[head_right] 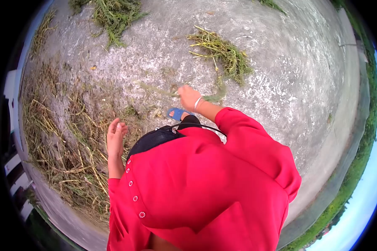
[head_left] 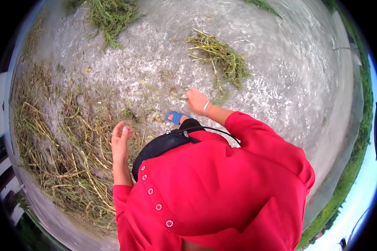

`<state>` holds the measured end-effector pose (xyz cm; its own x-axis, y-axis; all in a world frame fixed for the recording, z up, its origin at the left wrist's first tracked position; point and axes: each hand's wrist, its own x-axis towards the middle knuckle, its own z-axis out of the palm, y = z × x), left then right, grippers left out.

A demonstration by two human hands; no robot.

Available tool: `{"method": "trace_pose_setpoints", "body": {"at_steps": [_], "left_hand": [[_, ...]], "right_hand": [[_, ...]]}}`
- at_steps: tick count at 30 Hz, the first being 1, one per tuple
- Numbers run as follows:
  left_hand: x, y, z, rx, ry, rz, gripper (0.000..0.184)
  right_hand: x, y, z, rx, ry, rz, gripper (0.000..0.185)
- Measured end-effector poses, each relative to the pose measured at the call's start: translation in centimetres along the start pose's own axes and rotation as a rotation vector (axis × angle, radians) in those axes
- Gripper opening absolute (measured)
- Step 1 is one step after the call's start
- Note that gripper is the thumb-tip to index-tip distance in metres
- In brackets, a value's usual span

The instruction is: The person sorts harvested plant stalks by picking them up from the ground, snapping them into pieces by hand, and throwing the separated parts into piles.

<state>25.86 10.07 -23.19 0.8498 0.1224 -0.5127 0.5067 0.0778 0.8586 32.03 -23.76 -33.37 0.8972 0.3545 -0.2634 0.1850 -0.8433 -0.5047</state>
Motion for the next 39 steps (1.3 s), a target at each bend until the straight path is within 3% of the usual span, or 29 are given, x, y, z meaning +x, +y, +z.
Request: {"method": "trace_pose_setpoints", "body": {"at_steps": [3,5,6,11,12,13,14,15,17,20,22,24,28,31,35,36,38,39], "left_hand": [[-1.4,-6.5,-4.3,0.176,0.053,-0.187,0.036],[-3.6,-10.6,-6.7,0.248,0.153,-0.278,0.031],[-5.1,-12.6,-8.3,0.306,0.196,-0.323,0.031],[-17.0,-23.9,-14.0,0.387,0.516,-0.539,0.031],[-19.4,-24.6,-13.5,0.335,0.571,-0.625,0.031],[-21.4,-24.5,-12.8,0.282,0.620,-0.706,0.032],[-23.2,-24.8,-12.3,0.230,0.664,-0.782,0.032],[-25.1,-26.3,-11.9,0.247,0.665,-0.800,0.032],[-28.7,-29.7,-10.9,0.287,0.653,-0.828,0.033],[-30.5,-30.4,-7.4,0.095,0.663,-0.874,0.033],[-30.5,-29.7,-5.5,0.003,0.653,-0.888,0.032],[-31.5,-31.6,-4.0,-0.070,0.679,-0.850,0.031],[-35.2,-35.9,-1.9,-0.223,0.752,-0.880,0.029],[-37.9,-40.3,-1.5,-0.276,0.770,-0.927,0.027],[-39.8,-53.4,-2.7,-0.127,0.676,-0.924,0.031],[-39.4,-57.2,-3.4,-0.048,0.634,-0.910,0.032],[-37.7,-63.0,-6.0,0.065,0.536,-0.870,0.035],[-34.8,-66.8,-9.8,0.177,0.546,-0.771,0.034]], "right_hand": [[-0.1,4.1,-1.7,-0.084,0.055,0.249,0.027],[0.5,7.4,-2.9,-0.194,-0.053,0.163,0.026],[1.1,10.7,-1.6,-0.183,-0.097,0.275,0.030],[4.4,18.6,-5.8,-0.293,-0.296,0.356,0.031],[5.3,22.1,-6.2,-0.354,-0.171,0.195,0.028],[7.4,24.3,-7.8,-0.548,-0.264,0.316,0.044],[8.1,22.1,-9.7,-0.868,-0.158,0.421,0.062],[9.6,20.7,-11.4,-0.977,-0.145,0.583,0.072],[12.8,19.0,-12.8,-0.978,0.045,0.667,0.067],[18.8,19.1,-9.7,-0.815,-0.040,0.460,0.059],[20.6,17.3,-4.0,-0.462,-0.049,0.063,0.035],[20.7,10.2,1.9,-0.384,-0.331,-0.214,0.031],[16.4,-2.4,12.1,-0.312,-0.772,-0.432,0.031],[13.1,-8.4,16.7,-0.227,-0.845,-0.485,0.031],[8.0,-11.6,19.1,-0.203,-0.748,-0.532,0.028],[7.2,-8.5,20.1,-0.235,-0.690,-0.511,0.028],[3.1,-8.3,19.5,-0.415,-0.779,-0.237,0.034],[0.2,-3.6,19.6,-0.539,-0.823,-0.262,0.036]]}}
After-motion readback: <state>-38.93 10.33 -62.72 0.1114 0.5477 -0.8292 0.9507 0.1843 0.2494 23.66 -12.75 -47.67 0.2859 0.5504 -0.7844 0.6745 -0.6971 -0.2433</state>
